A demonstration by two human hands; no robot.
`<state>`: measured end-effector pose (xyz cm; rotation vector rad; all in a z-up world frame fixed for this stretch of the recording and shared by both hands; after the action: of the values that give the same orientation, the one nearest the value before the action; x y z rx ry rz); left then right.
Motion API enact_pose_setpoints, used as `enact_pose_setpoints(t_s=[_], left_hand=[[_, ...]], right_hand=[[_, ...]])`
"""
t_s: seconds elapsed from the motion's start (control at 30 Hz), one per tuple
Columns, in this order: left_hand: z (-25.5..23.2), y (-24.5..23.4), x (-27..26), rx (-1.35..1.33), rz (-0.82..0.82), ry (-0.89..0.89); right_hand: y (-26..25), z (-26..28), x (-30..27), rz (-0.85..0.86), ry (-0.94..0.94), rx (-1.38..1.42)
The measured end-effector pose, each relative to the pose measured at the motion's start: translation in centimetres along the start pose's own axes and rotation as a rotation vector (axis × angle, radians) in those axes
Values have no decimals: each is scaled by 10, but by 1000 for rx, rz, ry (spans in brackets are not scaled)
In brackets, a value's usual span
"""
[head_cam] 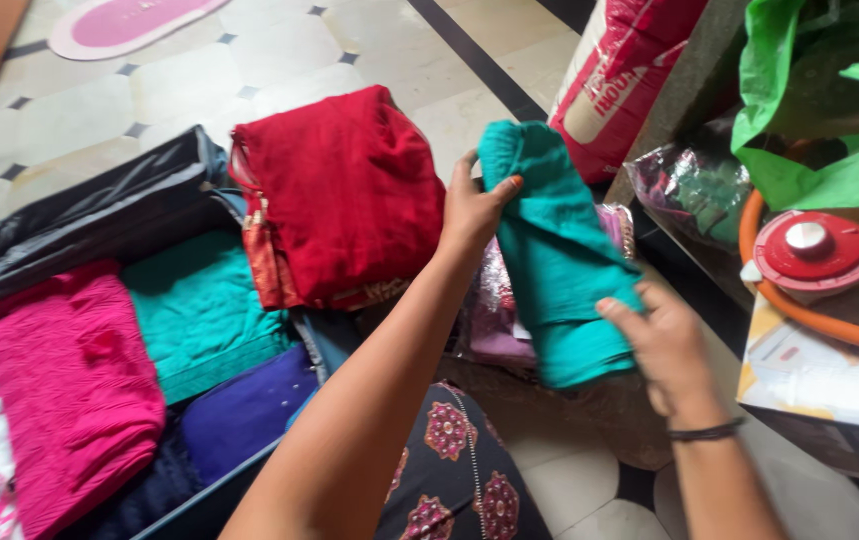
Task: The person packs a suitcase by organizing and placing various pieces of clothing and a white cloth item into it.
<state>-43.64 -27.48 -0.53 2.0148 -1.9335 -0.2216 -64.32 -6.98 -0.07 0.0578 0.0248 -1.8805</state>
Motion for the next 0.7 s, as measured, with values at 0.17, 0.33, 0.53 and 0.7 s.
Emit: enact_pose_setpoints(t_s=[0.17,0.33,0.53,0.7], left_hand=[[85,-9,-5,863,177,271],[96,-25,-4,862,154,122],[57,-15,-9,1088,338,177],[-42,-52,-52,1172,615,428]], right_hand=[[7,-51,2,-65,82,-258],[2,-23,-3,-72,100,-613],[20,37,-42,-143,-271,-978],[55,63,-59,-85,-271,-929]])
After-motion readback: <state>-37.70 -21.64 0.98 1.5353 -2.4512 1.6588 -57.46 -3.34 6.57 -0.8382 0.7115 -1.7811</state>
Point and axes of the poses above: each hand's wrist, its own x-axis towards the middle knuckle, its own y-axis out of the palm, z = x × y, the point moved 2 cm from there along x, towards the middle knuckle, and after that the axes turned 4 degrees about -z, right-handed, at the moved point
